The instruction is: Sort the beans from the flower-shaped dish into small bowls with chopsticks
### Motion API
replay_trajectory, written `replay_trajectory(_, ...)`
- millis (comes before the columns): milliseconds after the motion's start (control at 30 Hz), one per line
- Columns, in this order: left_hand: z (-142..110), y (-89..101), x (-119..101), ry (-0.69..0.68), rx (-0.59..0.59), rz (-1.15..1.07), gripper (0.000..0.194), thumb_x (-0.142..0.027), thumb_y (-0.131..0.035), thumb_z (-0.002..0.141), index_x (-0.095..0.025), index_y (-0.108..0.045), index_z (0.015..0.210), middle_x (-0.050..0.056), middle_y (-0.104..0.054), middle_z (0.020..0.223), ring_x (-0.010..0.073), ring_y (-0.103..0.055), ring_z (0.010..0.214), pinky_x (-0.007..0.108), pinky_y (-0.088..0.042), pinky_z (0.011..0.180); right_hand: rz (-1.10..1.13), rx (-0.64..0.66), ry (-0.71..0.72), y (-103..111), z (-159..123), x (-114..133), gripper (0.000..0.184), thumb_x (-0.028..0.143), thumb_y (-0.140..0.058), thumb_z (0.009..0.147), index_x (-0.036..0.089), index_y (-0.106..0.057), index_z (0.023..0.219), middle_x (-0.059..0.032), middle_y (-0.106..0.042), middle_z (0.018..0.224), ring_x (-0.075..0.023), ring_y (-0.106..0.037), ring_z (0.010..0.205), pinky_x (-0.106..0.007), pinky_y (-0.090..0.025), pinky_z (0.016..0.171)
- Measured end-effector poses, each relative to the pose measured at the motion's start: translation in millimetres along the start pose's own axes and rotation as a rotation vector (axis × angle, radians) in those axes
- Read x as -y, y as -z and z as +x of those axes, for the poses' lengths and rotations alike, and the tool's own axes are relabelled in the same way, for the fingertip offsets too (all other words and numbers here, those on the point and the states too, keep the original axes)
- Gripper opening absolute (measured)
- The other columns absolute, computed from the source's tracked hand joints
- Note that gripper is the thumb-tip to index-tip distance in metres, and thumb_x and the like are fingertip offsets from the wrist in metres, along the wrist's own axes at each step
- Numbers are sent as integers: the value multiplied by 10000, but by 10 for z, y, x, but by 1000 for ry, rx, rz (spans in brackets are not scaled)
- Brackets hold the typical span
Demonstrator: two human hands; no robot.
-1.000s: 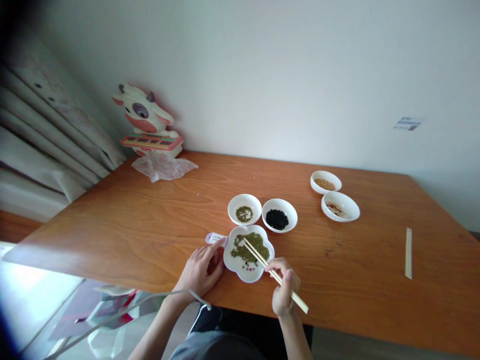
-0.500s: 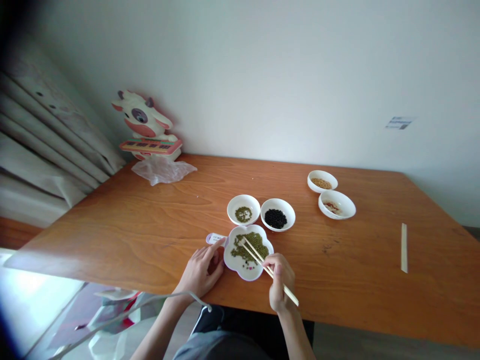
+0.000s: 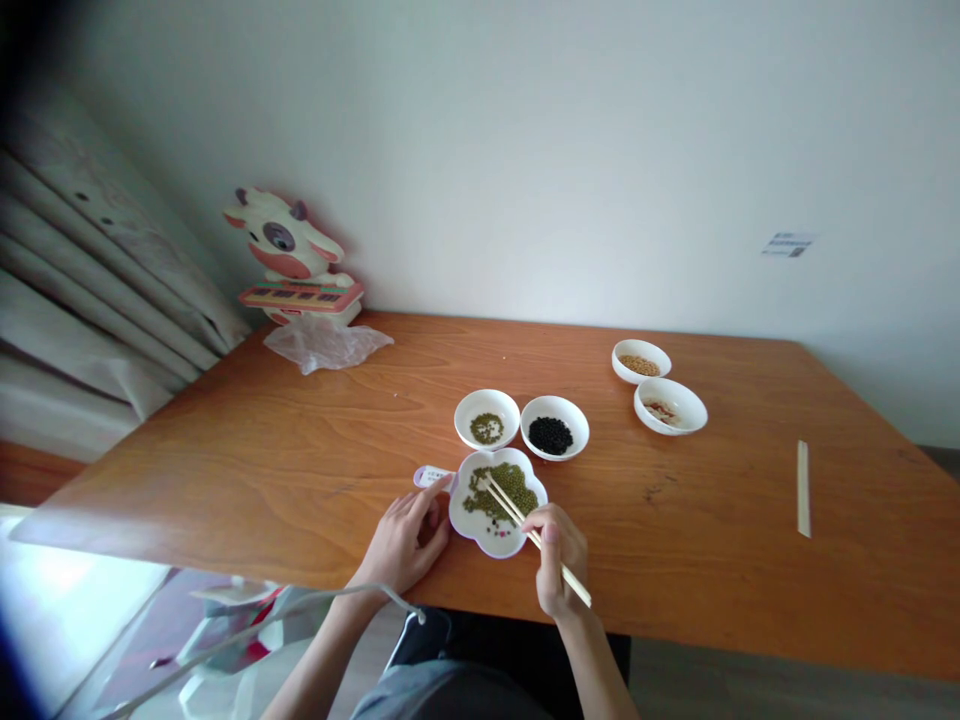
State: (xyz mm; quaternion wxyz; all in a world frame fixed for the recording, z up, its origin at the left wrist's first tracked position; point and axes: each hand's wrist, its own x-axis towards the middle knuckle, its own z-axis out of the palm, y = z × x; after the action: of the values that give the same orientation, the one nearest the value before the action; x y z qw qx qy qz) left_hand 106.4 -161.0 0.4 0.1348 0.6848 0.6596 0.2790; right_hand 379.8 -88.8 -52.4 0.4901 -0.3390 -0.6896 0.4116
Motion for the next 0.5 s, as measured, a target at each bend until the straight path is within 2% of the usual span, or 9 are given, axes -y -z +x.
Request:
replay_trajectory(267, 14, 0, -9, 9, -6, -14, 602, -200, -580, 934, -258, -444, 1518, 14, -651, 876, 206, -610, 842, 358, -490, 824, -25, 20, 13, 1, 37, 70, 321, 366, -634, 1017, 191, -651, 1285, -105, -668, 1305, -225, -687, 1081, -437, -603, 919)
replay_trajectory(500, 10, -14, 2, 11, -19, -9, 615, -190, -591, 920, -264, -456, 1516, 1, -647, 848, 198, -620, 822, 338, -495, 813, -16, -26, -33, -7, 11, 32, 342, 365, -644, 1011, 184, -642, 1301, -106, -665, 1310, -233, -687, 1089, -445, -603, 920)
